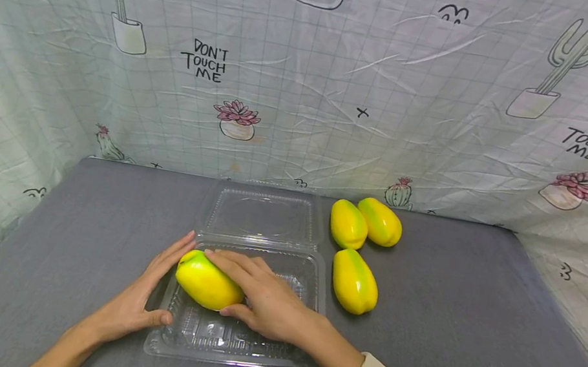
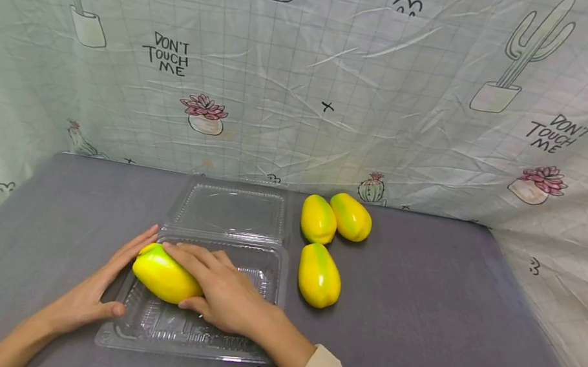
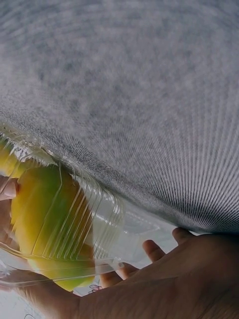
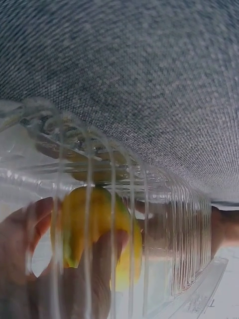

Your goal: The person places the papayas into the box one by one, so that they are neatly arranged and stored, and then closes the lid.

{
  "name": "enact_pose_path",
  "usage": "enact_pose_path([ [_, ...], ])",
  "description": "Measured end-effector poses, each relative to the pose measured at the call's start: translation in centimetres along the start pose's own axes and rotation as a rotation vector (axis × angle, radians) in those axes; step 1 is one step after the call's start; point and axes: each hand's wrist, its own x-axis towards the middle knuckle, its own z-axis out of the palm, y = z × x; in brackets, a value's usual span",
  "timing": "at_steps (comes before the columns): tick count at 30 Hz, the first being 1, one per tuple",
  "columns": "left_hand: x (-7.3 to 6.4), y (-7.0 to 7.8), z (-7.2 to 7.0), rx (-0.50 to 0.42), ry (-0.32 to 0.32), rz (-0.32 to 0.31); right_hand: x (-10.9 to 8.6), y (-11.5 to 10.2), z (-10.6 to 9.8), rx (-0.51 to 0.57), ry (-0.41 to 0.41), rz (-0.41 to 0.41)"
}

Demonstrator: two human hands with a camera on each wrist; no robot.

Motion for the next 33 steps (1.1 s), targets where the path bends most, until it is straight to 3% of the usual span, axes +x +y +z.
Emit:
enact_pose_path([
  [21,-0.05,-0.12,0.04,-0.034,0.01,-0.014,0.02,0.08,0.06,-0.009,0.013,0.006],
  [33,-0.09,-0.29,0.08,-0.035,0.014,0.01,0.18,0.24,-0.33,-0.048,0.027,-0.024],
])
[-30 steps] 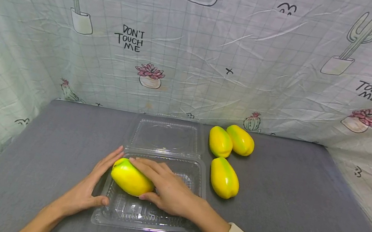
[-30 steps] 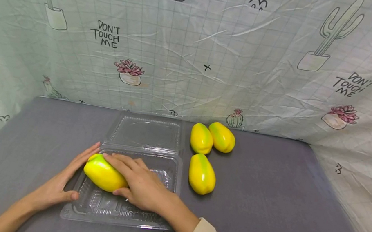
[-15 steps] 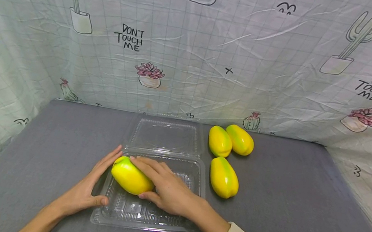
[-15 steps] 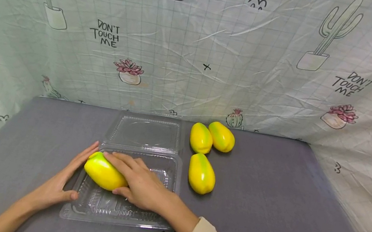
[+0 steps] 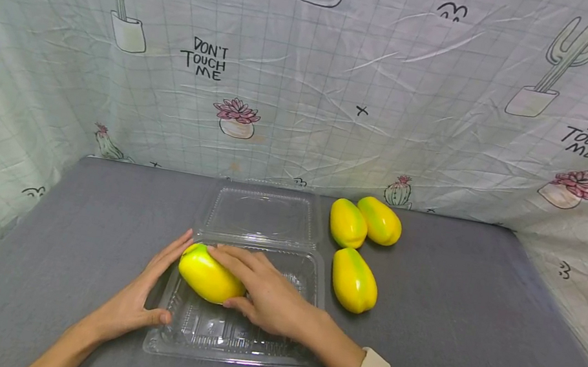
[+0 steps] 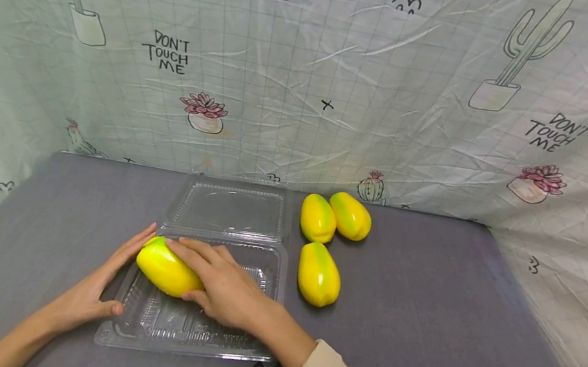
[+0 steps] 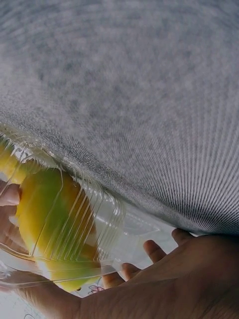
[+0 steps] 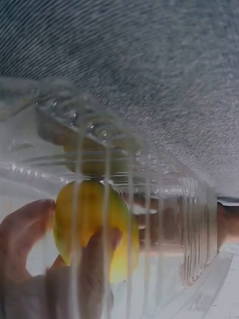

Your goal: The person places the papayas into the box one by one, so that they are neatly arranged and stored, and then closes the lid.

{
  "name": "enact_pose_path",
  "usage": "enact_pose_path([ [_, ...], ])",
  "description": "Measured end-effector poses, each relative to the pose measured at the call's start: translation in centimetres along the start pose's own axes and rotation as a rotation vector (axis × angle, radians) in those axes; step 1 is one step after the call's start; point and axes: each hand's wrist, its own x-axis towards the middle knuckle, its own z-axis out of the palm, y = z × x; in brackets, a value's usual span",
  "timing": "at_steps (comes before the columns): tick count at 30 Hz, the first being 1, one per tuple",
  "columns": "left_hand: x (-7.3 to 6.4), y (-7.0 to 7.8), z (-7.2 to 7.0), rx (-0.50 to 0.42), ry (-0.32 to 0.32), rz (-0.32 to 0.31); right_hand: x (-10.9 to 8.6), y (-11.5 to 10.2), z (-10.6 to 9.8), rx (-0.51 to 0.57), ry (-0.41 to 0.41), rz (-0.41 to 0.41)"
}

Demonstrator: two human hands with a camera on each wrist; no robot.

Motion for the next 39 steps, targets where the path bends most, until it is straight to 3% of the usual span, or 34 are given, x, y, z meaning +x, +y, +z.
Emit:
enact_pose_path([
  [23,-0.21,0.09,0.21,0.004,-0.002,-0.012,0.04,0.23,-0.17,-0.05,0.003,-0.016],
  [39,-0.19,0.02,0.3,0.013,0.002,0.004,-0.37,0.11,-0.52,-0.032,0.002,0.021],
])
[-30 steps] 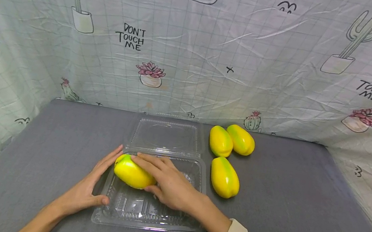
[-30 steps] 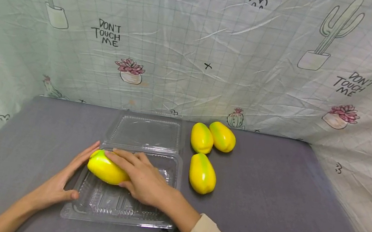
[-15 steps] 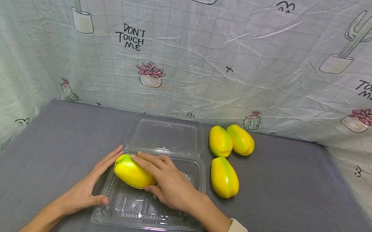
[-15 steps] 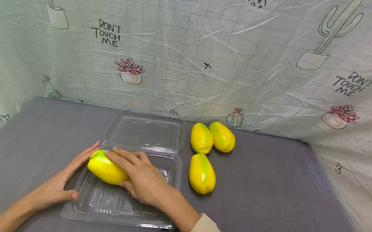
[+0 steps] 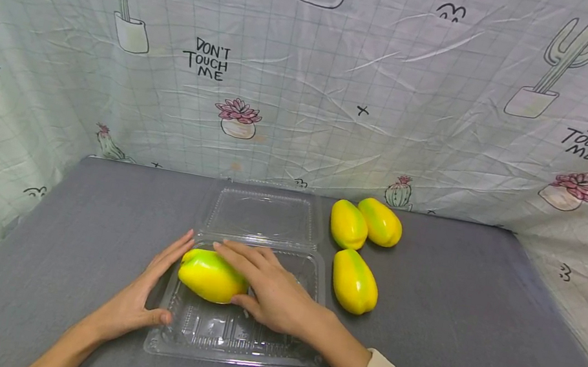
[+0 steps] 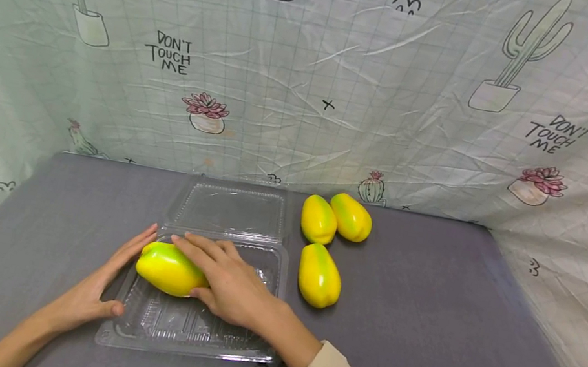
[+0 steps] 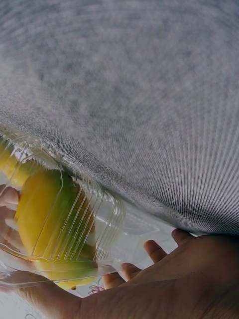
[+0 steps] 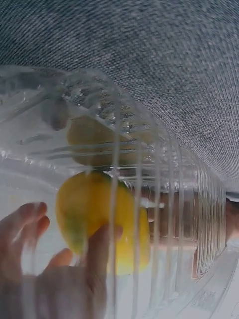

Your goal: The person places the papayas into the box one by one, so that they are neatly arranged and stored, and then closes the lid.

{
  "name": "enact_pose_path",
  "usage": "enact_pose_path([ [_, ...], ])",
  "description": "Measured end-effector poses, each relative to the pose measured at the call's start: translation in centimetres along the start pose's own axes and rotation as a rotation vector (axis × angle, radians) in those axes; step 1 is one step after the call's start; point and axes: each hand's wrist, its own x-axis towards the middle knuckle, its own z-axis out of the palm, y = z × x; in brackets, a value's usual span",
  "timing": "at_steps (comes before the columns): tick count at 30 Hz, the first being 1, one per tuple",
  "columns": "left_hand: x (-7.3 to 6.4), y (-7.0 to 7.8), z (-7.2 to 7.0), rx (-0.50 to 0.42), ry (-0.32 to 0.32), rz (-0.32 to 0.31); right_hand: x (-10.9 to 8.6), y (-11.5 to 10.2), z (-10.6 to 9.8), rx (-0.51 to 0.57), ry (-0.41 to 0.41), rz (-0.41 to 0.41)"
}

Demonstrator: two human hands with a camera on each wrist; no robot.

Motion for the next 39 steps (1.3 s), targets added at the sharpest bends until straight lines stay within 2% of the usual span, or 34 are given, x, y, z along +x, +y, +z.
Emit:
enact_pose_path([
  [13,-0.01,0.0,-0.06,-0.002,-0.006,-0.005,-0.21,-0.04,-0.21,-0.003,0.0,0.025],
  [27,-0.06,-0.02,-0.22,-0.034,-0.016,-0.034,0.11,-0.06,-0.05,-0.002,0.006,0.003],
  [39,0.05,-0.11,-0.31,-0.013,-0.01,-0.021,-0.11,-0.1,-0.59,-0.013,0.007,0.032],
])
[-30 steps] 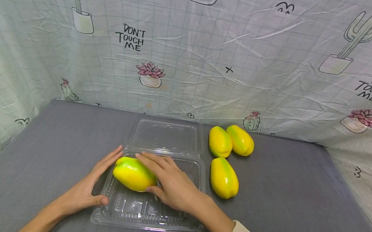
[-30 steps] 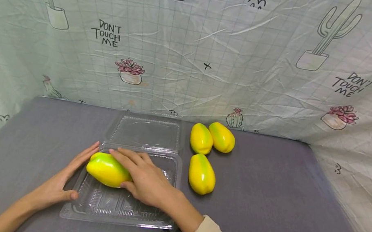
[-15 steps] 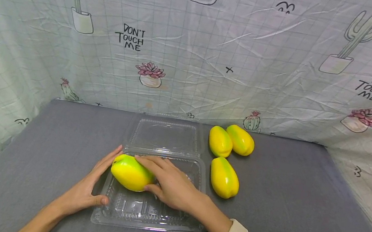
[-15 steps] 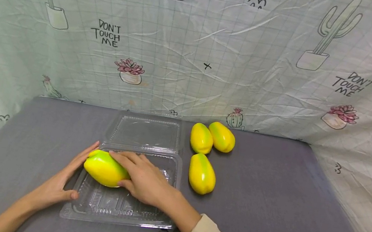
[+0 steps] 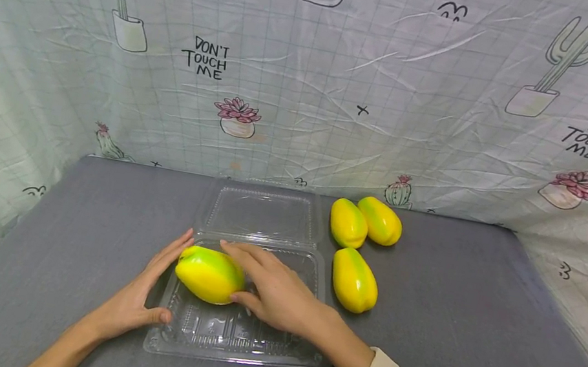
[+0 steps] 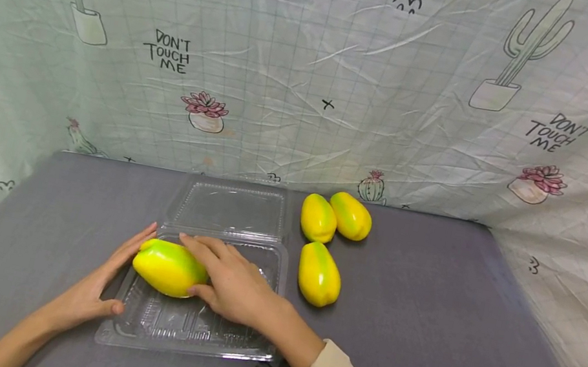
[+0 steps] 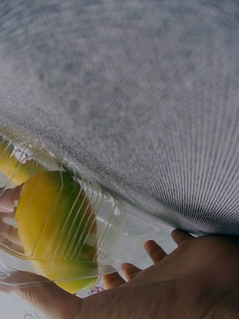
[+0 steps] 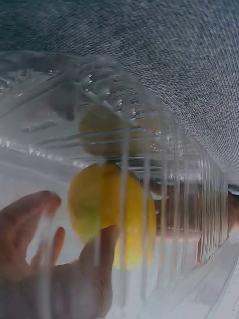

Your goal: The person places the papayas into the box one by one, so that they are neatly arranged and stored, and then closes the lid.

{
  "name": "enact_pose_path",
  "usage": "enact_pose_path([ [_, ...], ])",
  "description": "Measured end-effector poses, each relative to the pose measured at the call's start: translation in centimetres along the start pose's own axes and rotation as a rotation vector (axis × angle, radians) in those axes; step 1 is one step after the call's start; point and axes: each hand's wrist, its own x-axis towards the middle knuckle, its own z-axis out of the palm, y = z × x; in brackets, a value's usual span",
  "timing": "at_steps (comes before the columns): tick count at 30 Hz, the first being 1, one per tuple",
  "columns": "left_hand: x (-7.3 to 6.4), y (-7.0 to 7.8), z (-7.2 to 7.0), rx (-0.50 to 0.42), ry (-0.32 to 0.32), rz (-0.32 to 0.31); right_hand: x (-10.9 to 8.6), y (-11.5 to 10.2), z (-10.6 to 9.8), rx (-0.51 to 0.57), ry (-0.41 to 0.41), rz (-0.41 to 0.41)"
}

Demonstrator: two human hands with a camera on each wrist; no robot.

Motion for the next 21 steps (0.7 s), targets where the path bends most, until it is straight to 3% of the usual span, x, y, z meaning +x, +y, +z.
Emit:
enact_pose_path([
  [21,0.1,0.23,-0.11,0.002,0.002,0.003,0.21,0.07,-0.39,0.005,-0.012,-0.041],
])
